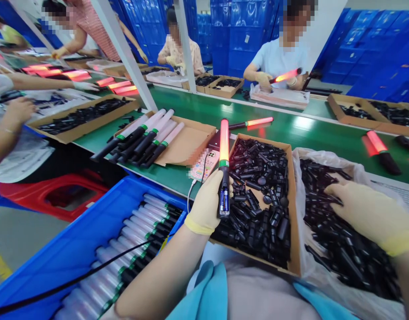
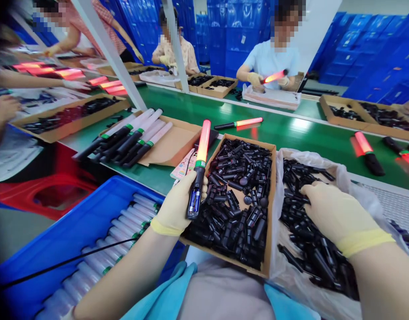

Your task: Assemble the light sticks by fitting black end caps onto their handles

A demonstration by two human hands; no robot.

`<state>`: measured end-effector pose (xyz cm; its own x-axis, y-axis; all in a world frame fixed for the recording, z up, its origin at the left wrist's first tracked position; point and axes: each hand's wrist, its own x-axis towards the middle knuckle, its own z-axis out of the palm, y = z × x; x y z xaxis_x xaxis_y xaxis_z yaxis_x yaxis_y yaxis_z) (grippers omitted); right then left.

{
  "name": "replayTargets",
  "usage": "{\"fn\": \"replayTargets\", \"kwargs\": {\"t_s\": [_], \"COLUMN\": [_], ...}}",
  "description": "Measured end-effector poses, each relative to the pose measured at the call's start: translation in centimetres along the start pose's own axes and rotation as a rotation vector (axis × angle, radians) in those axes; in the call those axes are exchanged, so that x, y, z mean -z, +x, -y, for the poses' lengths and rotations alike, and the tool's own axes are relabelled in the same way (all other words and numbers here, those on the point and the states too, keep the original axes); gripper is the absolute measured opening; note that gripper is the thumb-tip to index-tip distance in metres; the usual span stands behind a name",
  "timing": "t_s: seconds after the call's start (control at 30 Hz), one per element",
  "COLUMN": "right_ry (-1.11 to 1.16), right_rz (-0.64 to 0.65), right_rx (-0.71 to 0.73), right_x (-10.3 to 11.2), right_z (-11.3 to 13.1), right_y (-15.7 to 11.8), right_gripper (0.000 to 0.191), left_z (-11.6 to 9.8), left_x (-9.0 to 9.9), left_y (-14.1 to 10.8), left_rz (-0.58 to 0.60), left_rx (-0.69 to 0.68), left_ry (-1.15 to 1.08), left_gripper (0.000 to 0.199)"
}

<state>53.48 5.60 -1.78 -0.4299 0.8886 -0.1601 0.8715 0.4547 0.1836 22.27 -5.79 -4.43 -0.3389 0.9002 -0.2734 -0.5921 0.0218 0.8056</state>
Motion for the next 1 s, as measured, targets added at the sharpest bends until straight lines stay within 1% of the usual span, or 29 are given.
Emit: {"fn": "replayTargets", "kwargs": {"t_s": [0.03, 0.07, 0.1, 0.13, 0.17, 0.2, 0.27, 0.33, 0.4, 0.47, 0.57, 0.67, 0.77, 0.8, 0.87, 0.93, 0.97, 1.0], "right_ry": [0.001, 0.026, 0.064, 0.131, 0.204, 0.231, 0.237, 0.233, 0.238, 0.258, 0.342, 0.502, 0.672, 0.767, 1.086, 1.428, 1.542, 1.595], "right_rz": [-0.028, -0.072, -0.114, -0.133, -0.106, -0.049, -0.028, -0.010, 0.018, 0.044, 0.055, 0.017, -0.059, -0.097, -0.191, -0.255, -0.263, -0.258], "right_rx": [-0.003, 0.010, 0.042, 0.109, 0.153, 0.199, 0.221, 0.208, 0.173, 0.128, 0.106, 0.129, 0.105, 0.095, 0.087, 0.098, 0.106, 0.117], "right_x": [-0.2, -0.2, -0.2, -0.1, 0.1, 0.4, 0.9, 1.2, 1.4, 1.4, 1.3, 1.7, 2.7, 3.1, 3.6, 3.7, 3.5, 3.3], "right_z": [0.3, 1.4, 3.2, 5.5, 8.1, 10.7, 15.4, 18.5, 19.9, 20.2, 19.0, 15.9, 11.9, 10.8, 9.4, 9.2, 9.5, 9.9], "right_y": [-0.4, -0.6, -0.7, -0.7, -0.5, -0.2, 0.9, 2.0, 3.1, 3.9, 4.4, 3.8, 1.5, 0.5, -1.8, -4.0, -4.9, -5.6], "right_gripper": [0.028, 0.030, 0.031, 0.031, 0.029, 0.029, 0.028, 0.027, 0.024, 0.019, 0.017, 0.014, 0.021, 0.023, 0.023, 0.021, 0.020, 0.019], "left_z": [0.1, 0.3, 0.4, 0.5, 0.6, 0.7, 0.7, 0.6, 0.5, 0.4, 0.5, 0.9, 1.7, 2.0, 2.6, 3.2, 3.5, 3.6], "left_x": [-0.3, -0.5, -0.8, -1.1, -1.3, -1.5, -1.7, -1.7, -1.6, -1.5, -1.7, -2.5, -3.7, -4.1, -5.1, -5.9, -6.2, -6.4], "left_y": [0.1, 0.2, 0.3, 0.3, 0.3, 0.2, -0.1, -0.5, -1.0, -1.2, -1.2, -1.1, -1.3, -1.4, -1.8, -2.2, -2.4, -2.5], "left_rz": [0.014, 0.023, 0.031, 0.037, 0.043, 0.050, 0.060, 0.050, 0.016, -0.014, -0.007, 0.033, 0.101, 0.127, 0.189, 0.277, 0.315, 0.341], "left_rx": [0.000, 0.002, 0.006, 0.012, 0.016, 0.017, 0.015, 0.016, 0.024, 0.032, 0.037, 0.053, 0.125, 0.159, 0.229, 0.251, 0.232, 0.193], "left_ry": [0.007, 0.013, 0.019, 0.025, 0.033, 0.045, 0.068, 0.088, 0.109, 0.128, 0.143, 0.149, 0.124, 0.108, 0.057, 0.020, 0.015, 0.018], "left_gripper": [0.030, 0.029, 0.028, 0.028, 0.028, 0.027, 0.026, 0.026, 0.027, 0.027, 0.027, 0.027, 0.028, 0.029, 0.029, 0.026, 0.024, 0.021]}}
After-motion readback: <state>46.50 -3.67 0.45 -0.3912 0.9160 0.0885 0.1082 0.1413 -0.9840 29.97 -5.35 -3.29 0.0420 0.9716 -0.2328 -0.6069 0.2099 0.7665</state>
